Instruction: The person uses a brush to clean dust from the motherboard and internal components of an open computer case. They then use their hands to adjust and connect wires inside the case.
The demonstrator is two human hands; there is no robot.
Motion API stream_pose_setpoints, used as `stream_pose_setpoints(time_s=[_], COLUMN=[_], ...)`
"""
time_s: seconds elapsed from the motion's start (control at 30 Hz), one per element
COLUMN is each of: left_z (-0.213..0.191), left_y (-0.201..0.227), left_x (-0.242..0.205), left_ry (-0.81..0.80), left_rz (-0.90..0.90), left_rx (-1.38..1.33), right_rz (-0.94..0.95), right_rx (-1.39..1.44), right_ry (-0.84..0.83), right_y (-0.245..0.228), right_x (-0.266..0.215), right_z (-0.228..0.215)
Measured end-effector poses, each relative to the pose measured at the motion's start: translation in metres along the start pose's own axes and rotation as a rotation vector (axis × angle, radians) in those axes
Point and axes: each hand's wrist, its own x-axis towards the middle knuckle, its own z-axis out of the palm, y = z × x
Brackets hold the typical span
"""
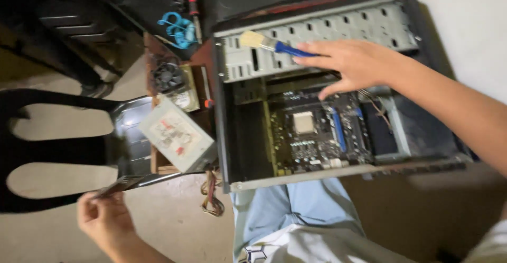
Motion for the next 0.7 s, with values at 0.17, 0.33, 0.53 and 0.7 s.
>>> stream_pose_setpoints(time_s=[0.17, 0.33, 0.53, 0.7], left_z=[0.091, 0.208, 0.345, 0.382], left_y=[0.065, 0.131, 0.154, 0.095], left_x=[-0.023, -0.066, -0.134, -0.144], left_ry=[-0.217, -0.540, -1.088, -1.201], left_rz=[0.008, 0.225, 0.487, 0.308], left_rx=[0.034, 0.280, 0.538, 0.886], right_rz=[0.096, -0.003, 0.177, 0.488], right_rx=[0.035, -0.018, 0.038, 0.291], right_ry=[0.223, 0.467, 0.462, -0.066], right_y=[-0.023, -0.041, -0.042, -0.040], right_x=[-0.026, -0.038, -0.051, -0.061], right_z=[-0.032, -0.038, 0.028, 0.035])
